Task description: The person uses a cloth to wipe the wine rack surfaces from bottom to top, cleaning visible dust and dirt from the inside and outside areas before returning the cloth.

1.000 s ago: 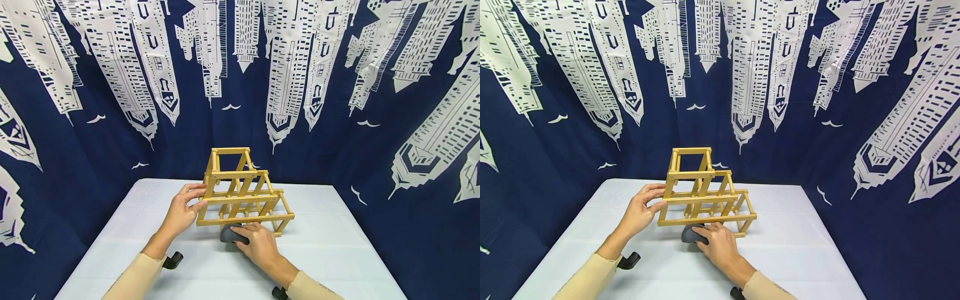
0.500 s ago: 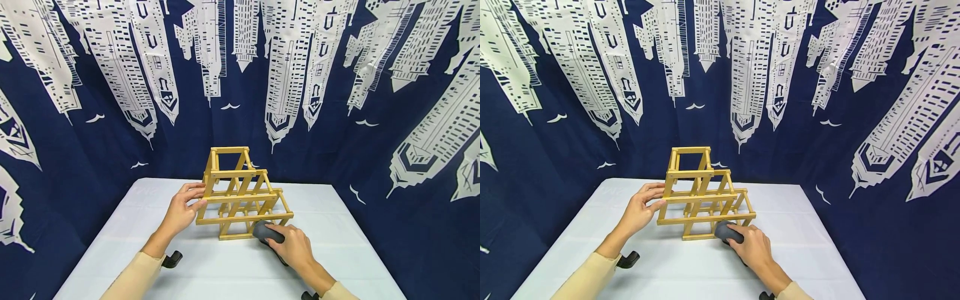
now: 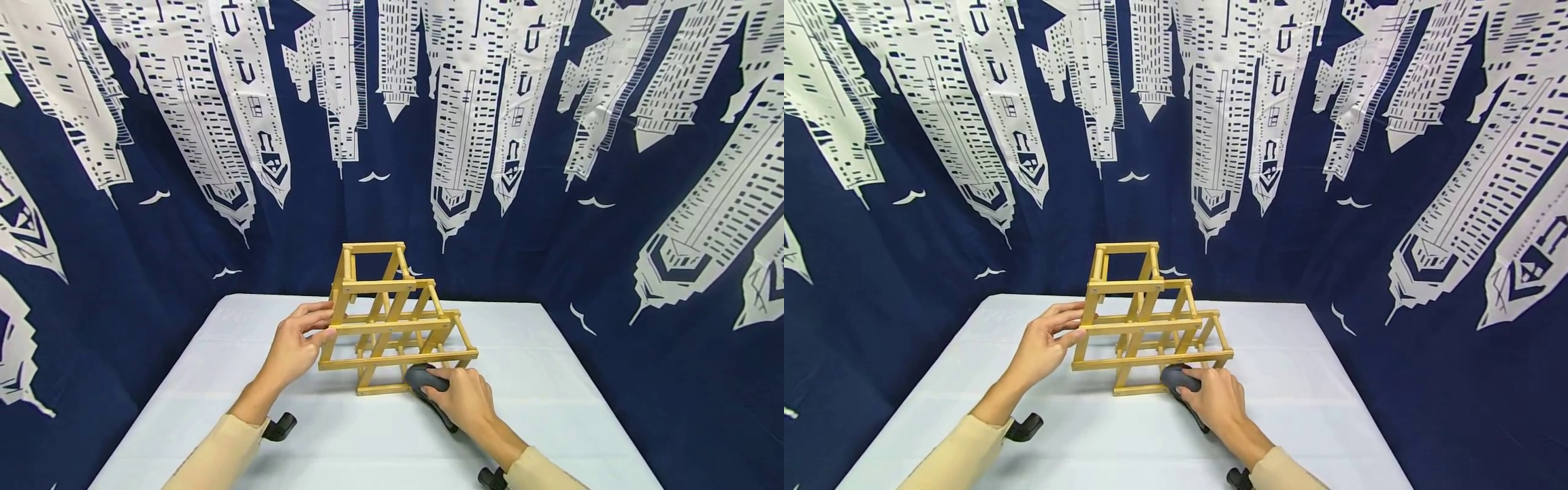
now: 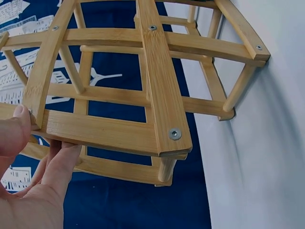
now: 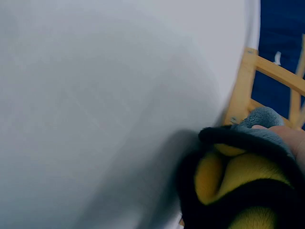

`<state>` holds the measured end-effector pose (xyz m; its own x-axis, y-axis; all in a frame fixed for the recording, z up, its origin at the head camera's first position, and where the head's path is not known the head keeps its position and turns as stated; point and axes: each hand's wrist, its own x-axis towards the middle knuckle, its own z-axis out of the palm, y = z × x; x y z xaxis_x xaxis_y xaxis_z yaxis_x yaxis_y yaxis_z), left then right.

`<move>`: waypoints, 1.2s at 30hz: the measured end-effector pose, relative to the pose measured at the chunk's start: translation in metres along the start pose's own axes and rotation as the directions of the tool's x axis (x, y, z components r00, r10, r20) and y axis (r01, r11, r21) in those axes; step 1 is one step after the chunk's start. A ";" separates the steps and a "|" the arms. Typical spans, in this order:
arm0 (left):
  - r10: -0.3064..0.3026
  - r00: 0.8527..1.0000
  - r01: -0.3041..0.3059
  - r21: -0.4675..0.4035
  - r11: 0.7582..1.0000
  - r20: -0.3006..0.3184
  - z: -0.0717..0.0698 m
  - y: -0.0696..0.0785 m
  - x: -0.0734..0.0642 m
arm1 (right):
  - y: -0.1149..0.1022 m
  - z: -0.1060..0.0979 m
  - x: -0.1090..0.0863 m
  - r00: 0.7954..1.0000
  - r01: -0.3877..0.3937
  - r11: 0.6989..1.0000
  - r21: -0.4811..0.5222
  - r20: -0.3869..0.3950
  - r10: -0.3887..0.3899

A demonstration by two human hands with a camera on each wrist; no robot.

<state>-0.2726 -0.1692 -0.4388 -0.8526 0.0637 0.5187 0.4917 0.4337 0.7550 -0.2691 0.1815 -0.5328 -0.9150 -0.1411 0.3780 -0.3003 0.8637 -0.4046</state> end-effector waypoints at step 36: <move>-0.023 1.000 0.023 -0.060 0.998 0.000 0.003 0.003 0.002 | 0.008 -0.012 0.005 0.993 0.117 0.962 -0.248 0.058 -0.106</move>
<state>-0.2730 -0.1652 -0.4368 -0.8637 0.0535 0.5011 0.4817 0.3802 0.7896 -0.2725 0.1933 -0.5238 -0.8919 -0.2599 0.3702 -0.3295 0.9340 -0.1382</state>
